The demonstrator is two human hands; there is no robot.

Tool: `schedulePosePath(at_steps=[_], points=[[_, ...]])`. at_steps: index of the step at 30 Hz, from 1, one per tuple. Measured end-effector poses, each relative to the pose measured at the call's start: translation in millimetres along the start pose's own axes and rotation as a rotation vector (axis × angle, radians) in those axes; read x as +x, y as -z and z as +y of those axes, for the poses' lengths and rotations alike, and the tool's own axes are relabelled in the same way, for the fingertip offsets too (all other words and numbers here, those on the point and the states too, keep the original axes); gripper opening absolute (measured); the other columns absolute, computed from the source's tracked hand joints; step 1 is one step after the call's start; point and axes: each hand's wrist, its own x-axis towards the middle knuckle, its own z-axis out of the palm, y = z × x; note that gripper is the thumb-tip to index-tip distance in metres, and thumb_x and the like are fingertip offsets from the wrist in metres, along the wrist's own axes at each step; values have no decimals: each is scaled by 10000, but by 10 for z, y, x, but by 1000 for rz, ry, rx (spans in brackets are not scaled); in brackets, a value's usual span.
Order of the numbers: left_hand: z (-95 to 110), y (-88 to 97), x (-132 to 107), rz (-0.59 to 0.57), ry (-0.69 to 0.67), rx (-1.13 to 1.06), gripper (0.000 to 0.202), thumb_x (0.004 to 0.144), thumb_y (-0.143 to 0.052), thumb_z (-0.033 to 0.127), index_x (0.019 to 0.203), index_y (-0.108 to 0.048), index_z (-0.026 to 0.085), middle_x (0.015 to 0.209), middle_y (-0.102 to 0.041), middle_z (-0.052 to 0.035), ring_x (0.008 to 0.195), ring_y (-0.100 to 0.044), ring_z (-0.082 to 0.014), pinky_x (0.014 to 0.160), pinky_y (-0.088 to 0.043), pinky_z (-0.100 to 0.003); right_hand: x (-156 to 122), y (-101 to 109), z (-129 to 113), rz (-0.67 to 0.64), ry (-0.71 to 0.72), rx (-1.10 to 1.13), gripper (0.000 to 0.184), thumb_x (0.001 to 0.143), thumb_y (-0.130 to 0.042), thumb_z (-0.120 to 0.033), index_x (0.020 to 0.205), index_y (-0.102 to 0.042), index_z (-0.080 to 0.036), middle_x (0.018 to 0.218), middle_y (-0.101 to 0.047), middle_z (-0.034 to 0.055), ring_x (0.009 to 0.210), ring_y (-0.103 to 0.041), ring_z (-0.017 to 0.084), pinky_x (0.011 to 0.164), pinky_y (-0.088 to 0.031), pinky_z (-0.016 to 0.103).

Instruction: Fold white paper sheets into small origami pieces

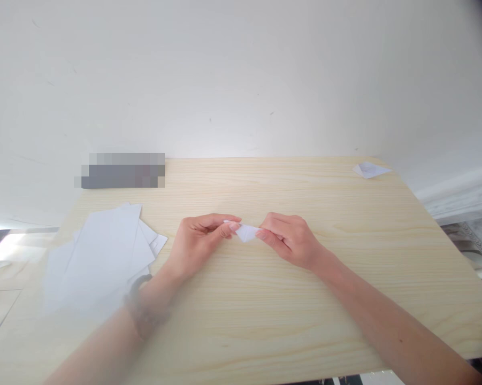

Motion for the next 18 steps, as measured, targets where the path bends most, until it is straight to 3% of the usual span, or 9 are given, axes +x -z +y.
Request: schedulePosePath(at_steps=[8,13,18], points=[[-16,41,5,-31,20,-58,172,783,-619,338,755,-715,198,782,-714,-7,736,-623,-132,658,-465,-203,-4,-31,-37,-12,-84,109,318,872,-490,-218,587,-359,-166,549,-336,-51,501,-297,48,489,-243,202],[-22,13,0,-204,83,-111,288,722,-683,324,982,-665,202,811,-710,-18,711,-641,-150,626,-494,-230,-18,-49,-28,-14,-63,147,307,873,-478,-209,596,-351,-172,564,-329,-49,508,-293,54,489,-243,206],[4,-20,-32,-264,22,-109,147,760,-644,304,829,-701,188,845,-709,-30,791,-647,-176,703,-513,-255,-24,-64,-37,-75,8,77,257,866,-476,-196,624,-390,-176,592,-353,-45,509,-294,59,484,-240,215]])
